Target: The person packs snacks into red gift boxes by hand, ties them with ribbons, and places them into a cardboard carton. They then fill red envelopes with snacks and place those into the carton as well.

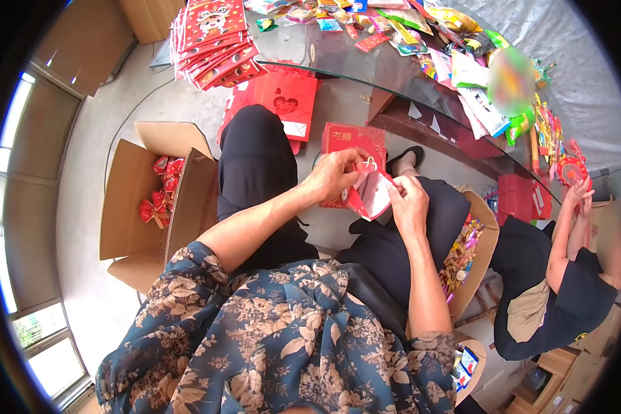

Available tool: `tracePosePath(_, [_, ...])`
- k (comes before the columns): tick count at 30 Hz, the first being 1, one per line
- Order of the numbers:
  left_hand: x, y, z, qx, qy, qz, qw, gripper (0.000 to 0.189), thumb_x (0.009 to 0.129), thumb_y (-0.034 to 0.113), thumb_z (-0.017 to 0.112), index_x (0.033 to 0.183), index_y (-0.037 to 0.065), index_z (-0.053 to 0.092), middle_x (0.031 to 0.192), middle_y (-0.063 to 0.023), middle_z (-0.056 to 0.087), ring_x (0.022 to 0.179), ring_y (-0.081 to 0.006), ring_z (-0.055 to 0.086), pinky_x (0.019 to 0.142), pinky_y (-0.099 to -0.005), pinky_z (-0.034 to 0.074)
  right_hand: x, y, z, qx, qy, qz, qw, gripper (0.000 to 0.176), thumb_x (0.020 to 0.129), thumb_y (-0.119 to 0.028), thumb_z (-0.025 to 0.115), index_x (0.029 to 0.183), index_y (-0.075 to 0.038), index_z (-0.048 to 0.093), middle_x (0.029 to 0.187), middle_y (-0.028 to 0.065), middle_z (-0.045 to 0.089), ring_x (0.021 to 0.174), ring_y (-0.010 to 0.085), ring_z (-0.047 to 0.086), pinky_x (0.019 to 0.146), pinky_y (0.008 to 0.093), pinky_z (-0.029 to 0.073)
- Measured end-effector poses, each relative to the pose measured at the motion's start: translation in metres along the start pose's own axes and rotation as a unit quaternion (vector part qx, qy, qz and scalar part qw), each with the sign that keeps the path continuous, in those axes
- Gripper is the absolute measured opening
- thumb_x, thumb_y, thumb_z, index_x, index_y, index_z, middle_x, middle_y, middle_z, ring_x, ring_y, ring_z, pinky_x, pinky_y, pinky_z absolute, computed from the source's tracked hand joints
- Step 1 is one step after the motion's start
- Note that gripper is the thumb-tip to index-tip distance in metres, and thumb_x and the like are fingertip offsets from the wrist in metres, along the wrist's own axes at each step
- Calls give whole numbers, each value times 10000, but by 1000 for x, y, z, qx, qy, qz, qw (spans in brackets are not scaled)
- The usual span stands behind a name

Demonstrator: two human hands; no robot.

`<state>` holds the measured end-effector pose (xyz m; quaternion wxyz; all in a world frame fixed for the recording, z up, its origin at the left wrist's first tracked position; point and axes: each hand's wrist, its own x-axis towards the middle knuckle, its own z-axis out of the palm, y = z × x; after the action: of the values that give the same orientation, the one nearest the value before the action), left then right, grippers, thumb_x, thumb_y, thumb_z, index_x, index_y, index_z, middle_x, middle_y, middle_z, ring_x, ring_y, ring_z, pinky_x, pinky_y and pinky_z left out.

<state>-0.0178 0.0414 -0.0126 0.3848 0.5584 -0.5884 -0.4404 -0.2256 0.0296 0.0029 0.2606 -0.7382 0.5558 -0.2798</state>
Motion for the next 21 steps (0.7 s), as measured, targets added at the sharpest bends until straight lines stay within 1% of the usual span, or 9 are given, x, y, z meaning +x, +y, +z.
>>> tracePosePath(1, [-1,-2,0,7,1,-6,1000,130,823,92,640,895,15,564,661,-63,627,605,-124,591,581,-313,464,-1,4,0,-30,-17,-9,999,72,794,-90,657,794,-29,618,717,87,567,638,241,592,613,371,461])
tracePosePath(4, [1,2,-2,54,-3,4,999,171,812,111,656,921,12,569,664,-98,629,603,-184,623,584,-321,474,3,8,-1,33,10,37,999,75,793,-92,652,800,-22,626,728,89,586,625,216,604,600,352,470])
tracePosePath(6, [-4,7,-5,80,-6,8,997,187,812,115,659,927,5,562,645,-103,618,606,-221,634,595,-325,483,3,6,-2,54,-9,52,997,79,794,-91,649,803,-16,627,738,86,597,620,202,610,588,343,473])
tracePosePath(9, [-6,13,-2,51,21,34,998,174,822,107,662,923,5,563,679,-117,619,621,-234,630,592,-343,479,3,12,-2,52,-8,53,997,93,792,-93,655,807,-4,629,724,91,615,600,181,609,569,329,473])
tracePosePath(12, [-8,16,-1,59,66,142,986,142,833,99,661,911,17,575,770,-121,619,670,-260,633,599,-363,482,3,26,6,77,13,61,995,113,792,-110,675,814,-6,636,692,108,624,604,180,612,581,329,476])
tracePosePath(15, [-11,19,-2,132,25,249,959,125,836,105,669,897,33,587,844,-109,603,713,-292,623,610,-381,488,4,31,8,84,25,79,993,128,802,-136,683,820,-15,646,695,126,636,626,180,625,603,331,485])
tracePosePath(18, [-16,25,-5,174,-62,288,939,149,822,136,685,905,58,589,890,-96,599,752,-318,617,623,-391,496,4,41,9,97,40,85,991,136,812,-152,685,817,-20,651,708,132,646,641,185,636,613,335,490])
tracePosePath(20, [-18,37,-9,222,-124,293,922,227,813,226,692,958,86,587,965,-89,585,776,-330,626,644,-427,520,5,41,5,94,49,90,990,135,815,-152,686,818,-21,652,725,139,652,652,203,646,617,338,493])
tracePosePath(21, [-18,45,-15,262,-165,281,908,276,800,221,699,1014,87,588,983,-89,586,815,-332,625,672,-429,523,5,38,4,88,55,94,990,132,815,-150,686,819,-22,653,736,144,656,660,219,652,619,339,495])
